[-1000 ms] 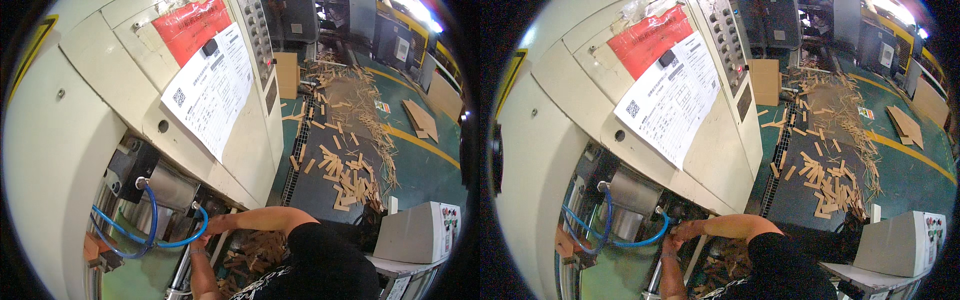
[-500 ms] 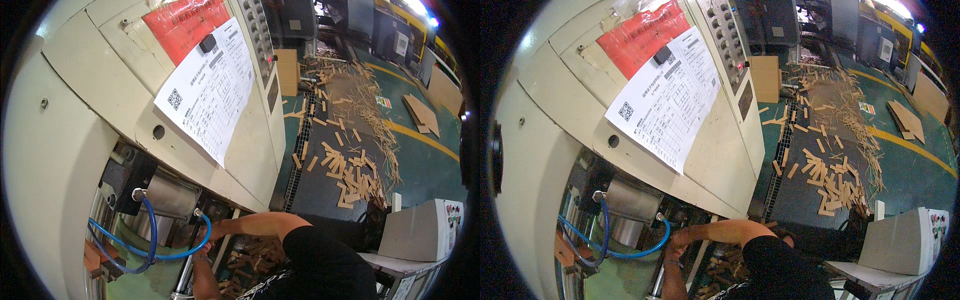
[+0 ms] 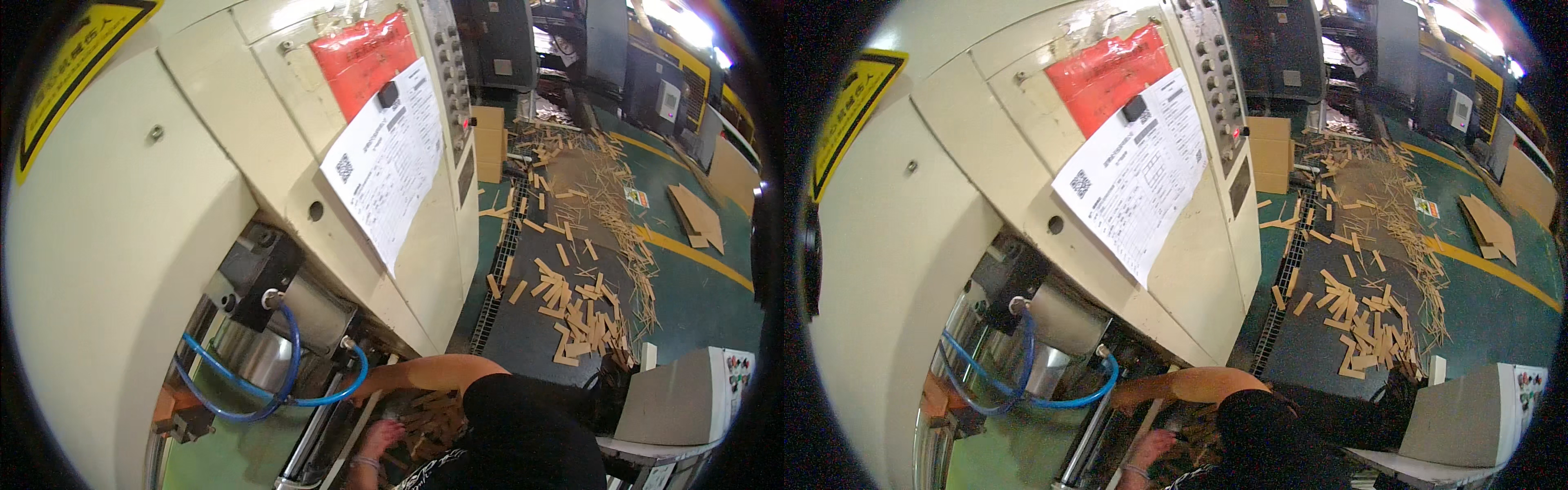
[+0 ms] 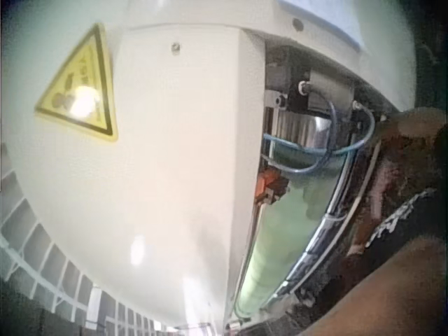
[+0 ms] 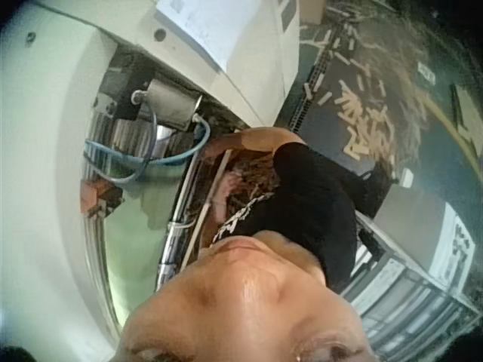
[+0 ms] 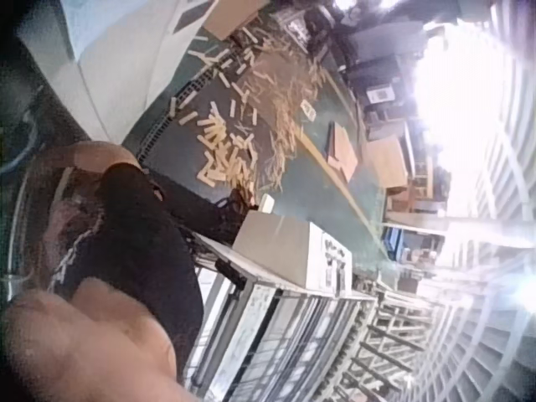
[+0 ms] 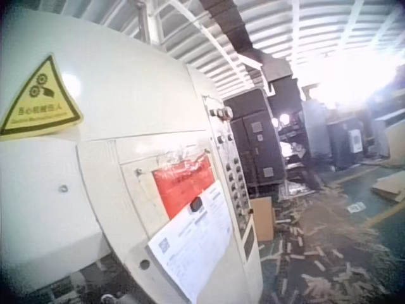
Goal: The person uses a tape measure to measure the length of a long, curved metal component on a machine. They then use a marker to make marks on the metal surface at specific intervals along the measured length.
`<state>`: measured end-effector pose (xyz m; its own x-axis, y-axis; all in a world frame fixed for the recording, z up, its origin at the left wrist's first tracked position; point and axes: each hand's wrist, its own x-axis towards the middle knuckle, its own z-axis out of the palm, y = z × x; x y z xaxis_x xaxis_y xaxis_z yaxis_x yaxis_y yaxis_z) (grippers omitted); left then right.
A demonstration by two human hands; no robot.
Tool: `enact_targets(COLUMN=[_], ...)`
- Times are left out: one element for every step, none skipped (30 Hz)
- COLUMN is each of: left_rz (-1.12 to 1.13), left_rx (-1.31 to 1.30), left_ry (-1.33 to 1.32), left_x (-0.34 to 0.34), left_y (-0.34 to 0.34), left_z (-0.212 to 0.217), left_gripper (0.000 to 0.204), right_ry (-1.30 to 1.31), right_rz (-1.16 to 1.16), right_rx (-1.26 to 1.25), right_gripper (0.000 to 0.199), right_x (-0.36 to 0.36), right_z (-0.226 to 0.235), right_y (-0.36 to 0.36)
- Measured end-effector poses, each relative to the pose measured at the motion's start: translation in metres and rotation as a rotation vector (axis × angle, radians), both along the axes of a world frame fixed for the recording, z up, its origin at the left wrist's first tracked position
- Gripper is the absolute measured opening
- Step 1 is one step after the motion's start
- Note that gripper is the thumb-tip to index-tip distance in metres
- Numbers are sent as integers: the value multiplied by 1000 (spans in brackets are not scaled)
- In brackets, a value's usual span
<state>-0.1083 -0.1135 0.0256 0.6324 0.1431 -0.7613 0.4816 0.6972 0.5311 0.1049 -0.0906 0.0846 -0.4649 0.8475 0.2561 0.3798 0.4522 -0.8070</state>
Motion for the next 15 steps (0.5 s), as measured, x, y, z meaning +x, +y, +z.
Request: enact_targets(left_rz=[-123, -345, -561, -733, -833, -883, -875, -862, -841, -836, -789, -762, -765, -729, -710], left_rx=[18, 83, 156, 193, 197, 192, 193, 193, 189, 190, 208, 225, 247, 305, 334], left_ry=[61, 18, -45, -149, -236, -302, -328, -339, -357, -380, -390, -409, -440, -441, -454], left_x=[3, 8, 12, 15, 17, 20, 18, 14, 13, 15, 14, 20, 27, 24, 29], left_y=[-25, -48, -73, -93, -103, -110, -112, -113, -114, -112, -115, -115, -111, -108, -106], left_z=[7, 7, 5, 4, 3, 2, -3, -7, -13, -18, -27, -33, -39, -40, -45], left_gripper=[34, 41, 52, 52, 52, 51, 51, 51, 51, 50, 50, 50, 50, 49, 49], right_ry=[-36, -79, -130, -184, -243, -251, -245, -216, -186, -140, -85, 36, 175, 237, 196], right_rz=[21, 27, 28, 51, 73, 85, 83, 65, 35, -7, -48, -120, -212, -243, -265], right_rx=[-118, -239, -356, -442, -527, -578, -613, -630, -661, -703, -747, -830, -895, -893, -860], right_gripper=[19, 22, 26, 35, 44, 43, 42, 41, 40, 40, 39, 38, 37, 36, 35], right_x=[1, 4, 8, 12, 17, 17, 15, 11, 9, 5, 3, 2, 6, -3, 0], right_z=[7, 14, 19, 17, 14, 12, 10, 7, -4, -15, -23, -33, -41, -37, -39], right_y=[0, -1, -3, -1, 1, 3, 4, 4, 7, 5, 9, 9, 9, 18, 23])
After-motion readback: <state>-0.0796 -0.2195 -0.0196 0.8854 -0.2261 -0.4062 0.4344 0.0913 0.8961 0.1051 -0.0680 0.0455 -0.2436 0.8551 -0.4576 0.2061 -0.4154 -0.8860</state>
